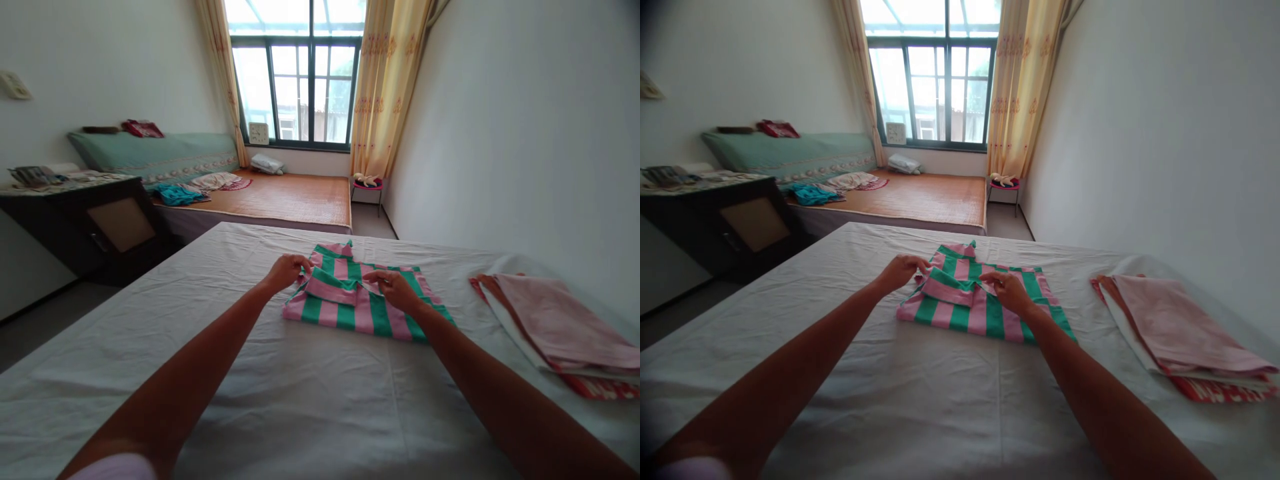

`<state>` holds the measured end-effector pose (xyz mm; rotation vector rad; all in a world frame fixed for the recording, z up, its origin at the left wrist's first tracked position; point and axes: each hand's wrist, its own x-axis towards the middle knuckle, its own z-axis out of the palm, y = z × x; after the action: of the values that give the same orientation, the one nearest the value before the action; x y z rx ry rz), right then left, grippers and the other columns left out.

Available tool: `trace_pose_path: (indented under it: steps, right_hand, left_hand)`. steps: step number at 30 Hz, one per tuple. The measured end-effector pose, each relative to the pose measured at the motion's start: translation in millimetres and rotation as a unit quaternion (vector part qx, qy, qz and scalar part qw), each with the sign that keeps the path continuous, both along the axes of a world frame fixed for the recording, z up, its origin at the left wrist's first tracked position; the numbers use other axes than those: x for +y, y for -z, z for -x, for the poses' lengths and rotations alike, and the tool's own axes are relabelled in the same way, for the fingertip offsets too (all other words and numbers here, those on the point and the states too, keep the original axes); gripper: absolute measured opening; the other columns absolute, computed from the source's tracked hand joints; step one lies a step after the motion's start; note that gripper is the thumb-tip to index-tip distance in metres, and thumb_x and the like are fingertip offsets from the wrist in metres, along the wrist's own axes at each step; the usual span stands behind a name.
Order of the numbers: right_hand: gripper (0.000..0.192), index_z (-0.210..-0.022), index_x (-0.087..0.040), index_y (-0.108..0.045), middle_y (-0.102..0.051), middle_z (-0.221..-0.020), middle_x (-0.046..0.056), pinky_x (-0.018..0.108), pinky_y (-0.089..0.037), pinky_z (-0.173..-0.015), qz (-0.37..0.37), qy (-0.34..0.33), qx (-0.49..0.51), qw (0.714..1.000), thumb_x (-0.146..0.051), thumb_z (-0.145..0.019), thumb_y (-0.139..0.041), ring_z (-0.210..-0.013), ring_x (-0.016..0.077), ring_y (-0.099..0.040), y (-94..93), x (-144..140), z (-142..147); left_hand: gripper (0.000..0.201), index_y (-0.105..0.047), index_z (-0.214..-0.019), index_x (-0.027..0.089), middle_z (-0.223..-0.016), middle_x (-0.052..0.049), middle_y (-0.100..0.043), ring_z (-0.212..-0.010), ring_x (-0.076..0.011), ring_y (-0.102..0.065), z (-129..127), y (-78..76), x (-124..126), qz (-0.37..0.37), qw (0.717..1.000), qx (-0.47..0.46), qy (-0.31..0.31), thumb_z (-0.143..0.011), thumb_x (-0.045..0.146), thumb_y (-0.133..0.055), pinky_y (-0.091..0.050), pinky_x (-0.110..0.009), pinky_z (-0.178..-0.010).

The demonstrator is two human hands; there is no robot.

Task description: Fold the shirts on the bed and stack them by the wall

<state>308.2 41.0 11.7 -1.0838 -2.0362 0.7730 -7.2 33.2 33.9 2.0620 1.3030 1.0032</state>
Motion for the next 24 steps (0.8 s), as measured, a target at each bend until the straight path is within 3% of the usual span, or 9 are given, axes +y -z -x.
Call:
trace_pose_path:
  steps: [2,5,10,13,16,20,24]
  right_hand:
    - [0.035,-0.096,-0.022,-0.071,-0.073,-0.098,0.003,0.034,-0.049,-0.089,-0.018,0.025,-0.010,0.999,-0.016,-0.076,-0.043,-0.094,0.0198,-0.066,-1.4,-0.5,-1.4]
    - [0.032,-0.102,-0.022,-0.069,-0.072,-0.104,0.004,0.034,-0.049,-0.088,-0.036,0.062,-0.049,0.996,-0.022,-0.082,-0.043,-0.097,0.0199,-0.065,0.0,-3.2,-23.4]
    - [0.032,-0.109,-0.022,-0.065,-0.067,-0.114,0.009,0.040,-0.042,-0.097,-0.056,0.177,-0.227,0.956,-0.029,-0.083,-0.048,-0.108,0.0250,-0.060,24.4,-17.3,-106.8]
    - [0.039,-0.117,-0.019,-0.060,-0.062,-0.122,0.014,0.043,-0.042,-0.097,-0.069,0.222,-0.273,0.933,-0.038,-0.083,-0.051,-0.114,0.0290,-0.056,45.2,-30.2,-142.5]
    - [0.045,-0.122,-0.016,-0.055,-0.061,-0.123,0.016,0.043,-0.042,-0.096,-0.099,0.249,-0.254,0.929,-0.039,-0.083,-0.051,-0.109,0.0291,-0.058,57.3,-42.0,-153.7]
    - [0.040,-0.117,-0.017,-0.057,-0.068,-0.100,0.011,0.037,-0.047,-0.085,-0.087,0.264,-0.212,0.937,-0.036,-0.082,-0.052,-0.088,0.0237,-0.063,56.8,-54.7,-154.9]
    - [0.039,-0.119,-0.020,-0.057,-0.068,-0.097,0.008,0.035,-0.046,-0.084,-0.084,0.261,-0.193,0.942,-0.032,-0.082,-0.052,-0.090,0.0227,-0.062,55.3,-63.5,-156.4]
  left_hand:
    - [0.036,-0.073,-0.090,0.020,-0.113,-0.003,-0.068,-0.109,-0.0186,-0.060,-14.5,7.3,-9.7,-0.030,0.996,0.084,0.021,-0.072,0.008,-0.043,-0.044,-0.032,-0.099]
    - [0.041,-0.063,-0.120,0.025,-0.140,-0.007,-0.048,-0.131,-0.0260,-0.041,-28.3,25.8,-24.1,-0.025,0.974,0.223,0.042,-0.080,0.020,-0.054,-0.031,-0.042,-0.110]
    - [0.041,-0.058,-0.126,0.027,-0.147,-0.008,-0.036,-0.135,-0.0299,-0.032,-22.6,49.7,-37.9,-0.005,0.958,0.285,-0.018,-0.085,0.031,-0.055,-0.024,-0.047,-0.111]
    - [0.037,-0.062,-0.121,0.028,-0.144,-0.008,-0.039,-0.132,-0.0308,-0.035,-17.9,47.0,-44.0,-0.022,0.953,0.297,-0.053,-0.084,0.027,-0.054,-0.027,-0.046,-0.109]
    - [0.036,-0.065,-0.117,0.027,-0.129,-0.009,-0.054,-0.123,-0.0287,-0.045,-18.0,36.4,-53.9,-0.024,0.947,0.312,-0.072,-0.083,0.022,-0.054,-0.034,-0.040,-0.105]
    - [0.035,-0.063,-0.118,0.031,-0.113,-0.008,-0.060,-0.107,-0.0272,-0.057,-25.1,25.7,-70.0,0.003,0.933,0.335,-0.130,-0.086,0.027,-0.050,-0.044,-0.036,-0.088]
    - [0.040,-0.052,-0.130,0.033,-0.116,-0.009,-0.058,-0.101,-0.0263,-0.060,-26.8,25.9,-80.6,0.017,0.921,0.342,-0.184,-0.091,0.036,-0.042,-0.046,-0.035,-0.079]
